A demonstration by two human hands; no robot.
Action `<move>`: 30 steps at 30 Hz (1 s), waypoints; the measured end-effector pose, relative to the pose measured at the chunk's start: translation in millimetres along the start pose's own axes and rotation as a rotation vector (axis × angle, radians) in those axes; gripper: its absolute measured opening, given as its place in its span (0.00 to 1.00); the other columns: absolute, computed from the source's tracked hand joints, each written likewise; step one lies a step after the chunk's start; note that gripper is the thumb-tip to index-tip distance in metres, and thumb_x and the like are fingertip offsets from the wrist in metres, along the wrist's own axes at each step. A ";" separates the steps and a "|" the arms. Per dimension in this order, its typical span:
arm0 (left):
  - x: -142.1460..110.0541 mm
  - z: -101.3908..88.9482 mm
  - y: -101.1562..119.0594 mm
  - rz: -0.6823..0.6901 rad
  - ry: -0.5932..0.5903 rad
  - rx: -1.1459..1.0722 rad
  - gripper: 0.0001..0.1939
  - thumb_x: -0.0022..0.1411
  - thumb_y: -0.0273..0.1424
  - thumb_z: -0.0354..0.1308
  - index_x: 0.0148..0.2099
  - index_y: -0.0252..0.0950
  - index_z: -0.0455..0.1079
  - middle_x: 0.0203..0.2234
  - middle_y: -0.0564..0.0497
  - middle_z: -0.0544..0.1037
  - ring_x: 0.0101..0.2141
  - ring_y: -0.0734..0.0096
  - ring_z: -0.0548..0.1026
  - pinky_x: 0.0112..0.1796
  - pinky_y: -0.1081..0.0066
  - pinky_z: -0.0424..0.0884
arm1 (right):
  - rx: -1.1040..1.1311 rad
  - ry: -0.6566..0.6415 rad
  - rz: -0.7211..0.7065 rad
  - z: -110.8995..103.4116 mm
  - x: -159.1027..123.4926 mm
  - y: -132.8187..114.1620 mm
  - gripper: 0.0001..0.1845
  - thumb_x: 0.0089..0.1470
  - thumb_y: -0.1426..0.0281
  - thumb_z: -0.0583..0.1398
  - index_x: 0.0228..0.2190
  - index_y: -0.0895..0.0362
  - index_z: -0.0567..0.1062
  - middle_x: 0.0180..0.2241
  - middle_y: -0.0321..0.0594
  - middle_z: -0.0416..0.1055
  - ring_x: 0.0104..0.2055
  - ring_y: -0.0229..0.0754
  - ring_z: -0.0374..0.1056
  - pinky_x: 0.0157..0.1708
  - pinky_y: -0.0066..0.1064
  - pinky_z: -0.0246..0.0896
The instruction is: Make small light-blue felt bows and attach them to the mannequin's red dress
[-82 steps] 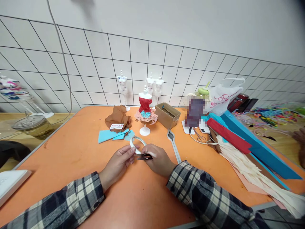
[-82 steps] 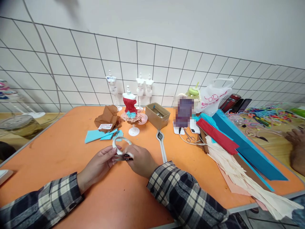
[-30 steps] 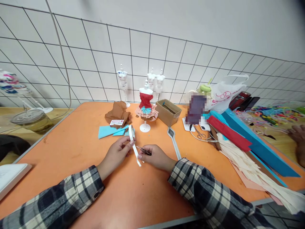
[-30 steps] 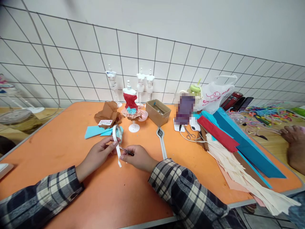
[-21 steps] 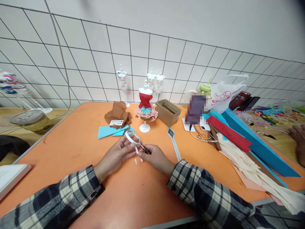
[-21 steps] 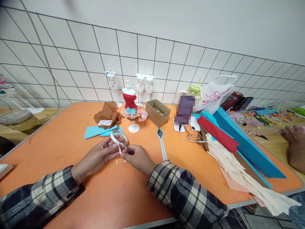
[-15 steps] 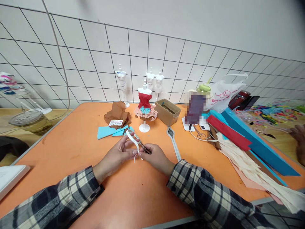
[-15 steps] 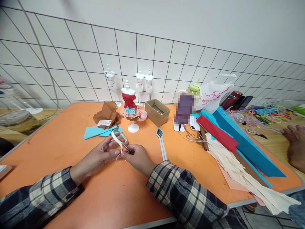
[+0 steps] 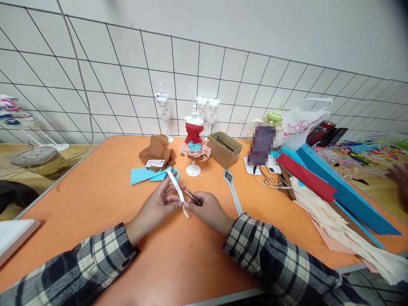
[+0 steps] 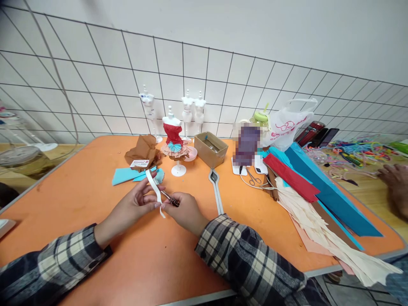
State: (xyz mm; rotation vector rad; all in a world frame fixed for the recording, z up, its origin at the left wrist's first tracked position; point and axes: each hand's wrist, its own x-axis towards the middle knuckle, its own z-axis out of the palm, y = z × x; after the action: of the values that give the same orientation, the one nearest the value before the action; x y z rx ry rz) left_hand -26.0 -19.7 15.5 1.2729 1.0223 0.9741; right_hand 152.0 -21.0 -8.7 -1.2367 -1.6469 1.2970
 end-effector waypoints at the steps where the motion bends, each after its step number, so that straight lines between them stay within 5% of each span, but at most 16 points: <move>1: 0.3 0.1 -0.6 0.009 0.005 0.007 0.47 0.51 0.30 0.67 0.67 0.47 0.47 0.52 0.45 0.69 0.33 0.72 0.78 0.38 0.67 0.75 | 0.006 -0.005 0.001 -0.5 0.4 0.4 0.09 0.49 0.65 0.61 0.25 0.59 0.72 0.19 0.29 0.59 0.23 0.32 0.53 0.24 0.25 0.45; 10: -3.0 1.6 2.7 0.001 0.011 0.029 0.46 0.50 0.32 0.67 0.67 0.48 0.49 0.52 0.45 0.69 0.30 0.74 0.77 0.37 0.66 0.76 | -0.089 0.068 -0.053 -2.8 1.6 2.0 0.09 0.51 0.65 0.61 0.26 0.58 0.73 0.22 0.31 0.65 0.25 0.34 0.58 0.26 0.25 0.51; 17: 1.1 -6.2 1.1 0.010 0.121 -0.106 0.40 0.50 0.32 0.69 0.63 0.43 0.56 0.46 0.48 0.73 0.42 0.67 0.77 0.45 0.67 0.73 | -0.085 0.161 -0.155 -8.3 -8.6 -7.2 0.19 0.57 0.58 0.57 0.46 0.56 0.68 0.22 0.28 0.58 0.24 0.35 0.55 0.25 0.26 0.50; 23: 1.3 -8.7 2.8 0.027 0.150 -0.078 0.37 0.50 0.34 0.69 0.60 0.41 0.58 0.46 0.48 0.73 0.42 0.65 0.76 0.44 0.66 0.73 | -0.120 -0.029 -0.154 -12.4 -16.4 -9.6 0.21 0.65 0.58 0.44 0.32 0.55 0.69 0.24 0.32 0.59 0.26 0.35 0.56 0.27 0.26 0.53; 27: -0.1 -5.3 3.5 0.021 0.162 -0.098 0.38 0.48 0.33 0.69 0.60 0.41 0.59 0.46 0.48 0.73 0.36 0.69 0.76 0.41 0.66 0.73 | -0.035 -0.239 0.040 -5.4 -17.9 1.9 0.21 0.65 0.54 0.42 0.35 0.53 0.65 0.23 0.30 0.60 0.20 0.32 0.55 0.18 0.23 0.53; 30: -2.9 -2.0 4.3 -0.011 0.142 -0.143 0.39 0.48 0.32 0.69 0.61 0.43 0.58 0.46 0.48 0.72 0.34 0.71 0.76 0.40 0.66 0.74 | -0.012 -0.229 0.089 -1.2 -17.5 7.5 0.20 0.65 0.52 0.42 0.36 0.52 0.64 0.23 0.29 0.58 0.16 0.31 0.54 0.12 0.21 0.51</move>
State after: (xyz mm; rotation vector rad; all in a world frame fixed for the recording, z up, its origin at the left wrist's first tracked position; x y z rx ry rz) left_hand -28.7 -21.7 19.9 1.0918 1.0477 1.1215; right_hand 160.4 -36.9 -15.0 -1.2176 -1.7767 1.5334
